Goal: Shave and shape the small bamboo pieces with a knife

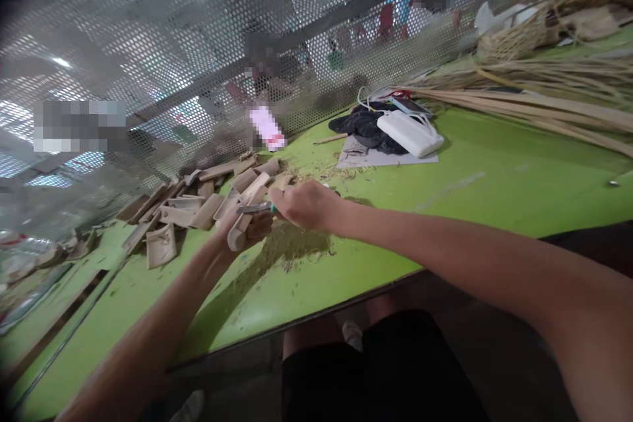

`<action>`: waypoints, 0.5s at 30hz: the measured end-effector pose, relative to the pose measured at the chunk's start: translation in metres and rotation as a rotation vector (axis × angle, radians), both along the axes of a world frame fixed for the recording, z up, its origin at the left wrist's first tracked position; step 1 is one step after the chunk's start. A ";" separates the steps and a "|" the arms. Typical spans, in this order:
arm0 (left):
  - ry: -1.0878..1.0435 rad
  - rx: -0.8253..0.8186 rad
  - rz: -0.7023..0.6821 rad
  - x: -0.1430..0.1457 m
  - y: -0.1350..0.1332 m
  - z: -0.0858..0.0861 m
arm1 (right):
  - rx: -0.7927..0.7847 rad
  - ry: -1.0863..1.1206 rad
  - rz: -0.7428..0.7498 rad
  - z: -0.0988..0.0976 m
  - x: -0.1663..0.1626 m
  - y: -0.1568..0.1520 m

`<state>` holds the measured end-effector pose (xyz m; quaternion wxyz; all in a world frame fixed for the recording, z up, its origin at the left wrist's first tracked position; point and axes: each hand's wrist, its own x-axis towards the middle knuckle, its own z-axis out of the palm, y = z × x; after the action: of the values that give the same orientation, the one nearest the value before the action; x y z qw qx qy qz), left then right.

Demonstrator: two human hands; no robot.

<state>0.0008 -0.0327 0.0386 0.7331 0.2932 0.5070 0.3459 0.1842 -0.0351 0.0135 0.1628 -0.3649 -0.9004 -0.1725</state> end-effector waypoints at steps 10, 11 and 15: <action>0.018 0.065 -0.111 0.008 -0.006 0.008 | -0.090 -0.045 -0.216 0.000 0.020 0.023; 0.012 0.090 -0.139 0.007 -0.008 0.009 | -0.103 -0.048 -0.249 0.000 0.023 0.026; 0.008 0.162 -0.136 -0.001 -0.002 0.007 | -0.085 0.072 -0.373 0.004 0.028 0.032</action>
<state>0.0002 -0.0350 0.0458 0.7267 0.3868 0.4592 0.3338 0.2126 -0.0027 0.0173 0.1446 -0.5379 -0.8171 -0.1485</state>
